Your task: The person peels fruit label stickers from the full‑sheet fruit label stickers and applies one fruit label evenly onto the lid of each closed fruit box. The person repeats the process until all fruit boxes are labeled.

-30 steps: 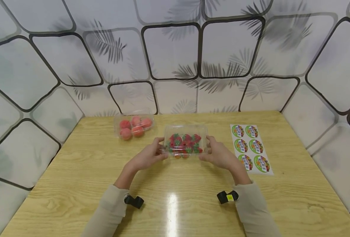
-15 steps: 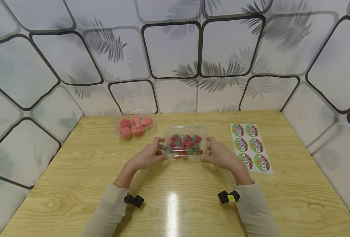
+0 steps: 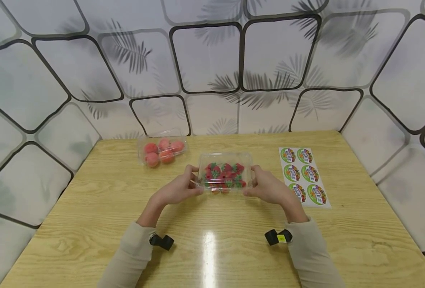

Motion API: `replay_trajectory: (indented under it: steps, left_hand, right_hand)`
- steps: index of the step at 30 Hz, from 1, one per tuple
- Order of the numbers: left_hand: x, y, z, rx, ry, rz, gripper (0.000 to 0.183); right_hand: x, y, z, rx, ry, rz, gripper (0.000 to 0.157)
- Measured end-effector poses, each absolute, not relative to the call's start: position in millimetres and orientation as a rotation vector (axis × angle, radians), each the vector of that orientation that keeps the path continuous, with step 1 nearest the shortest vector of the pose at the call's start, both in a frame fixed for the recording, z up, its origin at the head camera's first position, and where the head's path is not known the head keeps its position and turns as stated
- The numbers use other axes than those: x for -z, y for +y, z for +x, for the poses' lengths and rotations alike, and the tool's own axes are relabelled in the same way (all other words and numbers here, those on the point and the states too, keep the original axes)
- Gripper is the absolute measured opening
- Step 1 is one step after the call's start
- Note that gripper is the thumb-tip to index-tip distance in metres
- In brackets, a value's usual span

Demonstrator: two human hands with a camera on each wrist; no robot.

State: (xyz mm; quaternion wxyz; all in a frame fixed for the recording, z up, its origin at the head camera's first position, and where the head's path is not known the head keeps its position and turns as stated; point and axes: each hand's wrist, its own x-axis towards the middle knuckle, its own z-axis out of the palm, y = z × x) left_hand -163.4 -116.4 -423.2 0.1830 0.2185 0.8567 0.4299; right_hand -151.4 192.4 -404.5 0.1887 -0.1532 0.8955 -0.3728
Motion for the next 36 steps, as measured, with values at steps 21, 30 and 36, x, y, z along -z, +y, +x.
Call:
replay_trajectory:
  steps: [21,30,36]
  left_hand:
    - [415,-114,-155,-1.127,2.394,0.608,0.067]
    - [415,-113,-153,-1.124,2.376,0.584,0.067]
    - [413,-113,-152,-1.111,2.376,0.588,0.066]
  right_hand:
    - [394,186,-139,0.887,2.553,-0.434,0.085]
    - [392,187,-135,0.876,2.542,-0.440,0.085]
    - [388,186,-133,0.853,2.556,-0.438,0.087]
